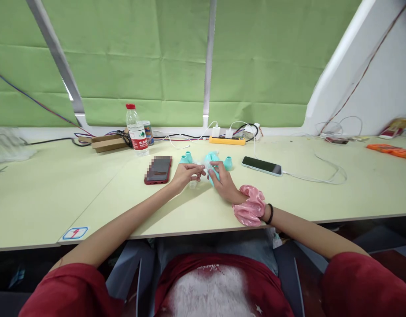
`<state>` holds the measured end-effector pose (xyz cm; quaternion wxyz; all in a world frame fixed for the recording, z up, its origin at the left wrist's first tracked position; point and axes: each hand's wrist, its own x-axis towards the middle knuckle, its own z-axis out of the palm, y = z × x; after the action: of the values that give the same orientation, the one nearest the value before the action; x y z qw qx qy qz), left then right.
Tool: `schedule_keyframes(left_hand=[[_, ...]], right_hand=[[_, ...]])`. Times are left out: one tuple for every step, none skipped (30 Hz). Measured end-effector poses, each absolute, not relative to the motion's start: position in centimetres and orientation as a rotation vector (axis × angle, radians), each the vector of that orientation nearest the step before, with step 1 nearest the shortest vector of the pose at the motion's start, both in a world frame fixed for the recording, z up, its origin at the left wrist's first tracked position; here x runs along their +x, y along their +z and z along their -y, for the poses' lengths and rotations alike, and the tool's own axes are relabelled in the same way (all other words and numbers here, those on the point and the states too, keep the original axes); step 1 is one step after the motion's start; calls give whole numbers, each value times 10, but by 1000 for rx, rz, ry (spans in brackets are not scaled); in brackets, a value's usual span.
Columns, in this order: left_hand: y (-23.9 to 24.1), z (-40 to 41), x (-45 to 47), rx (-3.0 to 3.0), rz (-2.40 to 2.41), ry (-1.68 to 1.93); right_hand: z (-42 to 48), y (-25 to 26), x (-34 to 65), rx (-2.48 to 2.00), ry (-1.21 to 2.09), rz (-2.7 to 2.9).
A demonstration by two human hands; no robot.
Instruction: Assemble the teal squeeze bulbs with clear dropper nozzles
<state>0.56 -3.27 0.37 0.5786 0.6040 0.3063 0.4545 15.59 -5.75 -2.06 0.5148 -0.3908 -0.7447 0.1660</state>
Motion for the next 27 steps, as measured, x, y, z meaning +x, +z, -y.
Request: schedule_keyframes(left_hand=[[3,32,5,1387,-703,1065],[2,30,5,1361,-690,1064],[1,28,4,1331,-678,1055],[-1,25,3,1300,-669,1040],[-3,23,3,1270,-662,1020],[-4,21,2,1246,-654,996],[-5,20,1,1227,-646,976],[-5,18,1,1214,-639,964],[-5,18,1,1206,-633,961],[-5,18,0,1201,-629,962],[-5,18,0,1198,-626,963],[-4,18,0,1198,-624,964],[-4,18,0,1201,-623,965],[-3,19,0,1205,-622,964],[-3,19,0,1210,-621,966],[-3,20,0,1217,-621,969],[-3,21,0,1226,-622,978],[-3,22,0,1238,-628,990],[-3,24,0,1256,-639,1007],[-2,25,1,1283,-657,1032],[-2,27,2,1320,-683,1063],[-1,29,3,1364,-715,1098],[-1,31,4,1417,-750,1136],[0,33,5,1478,-788,1175],[0,34,6,1546,-825,1214],[1,35,7,1618,-860,1252],[1,36,8,1685,-891,1289]], right_hand=[[58,-20,156,-923,408,1796],[59,-20,155,-903,433,1803],[59,-20,155,-882,470,1809],[60,-19,155,-863,512,1815],[60,-19,155,-846,553,1818],[60,-20,154,-833,586,1819],[60,-20,154,-823,610,1818],[59,-20,154,-815,625,1815],[59,-21,154,-809,634,1811],[59,-21,154,-804,637,1807],[60,-22,154,-801,634,1804],[60,-22,154,-802,625,1805],[60,-22,155,-806,608,1812],[60,-21,155,-813,583,1825],[61,-21,155,-824,550,1840],[61,-21,155,-834,512,1854],[61,-20,155,-844,472,1867],[61,-20,155,-853,434,1878],[61,-19,155,-862,398,1885],[61,-19,155,-873,366,1891],[61,-19,155,-887,338,1893],[61,-19,155,-903,313,1893],[61,-19,155,-919,294,1892],[60,-19,155,-931,279,1889],[60,-20,155,-938,267,1887],[60,-20,155,-942,259,1887],[59,-20,155,-943,253,1888]])
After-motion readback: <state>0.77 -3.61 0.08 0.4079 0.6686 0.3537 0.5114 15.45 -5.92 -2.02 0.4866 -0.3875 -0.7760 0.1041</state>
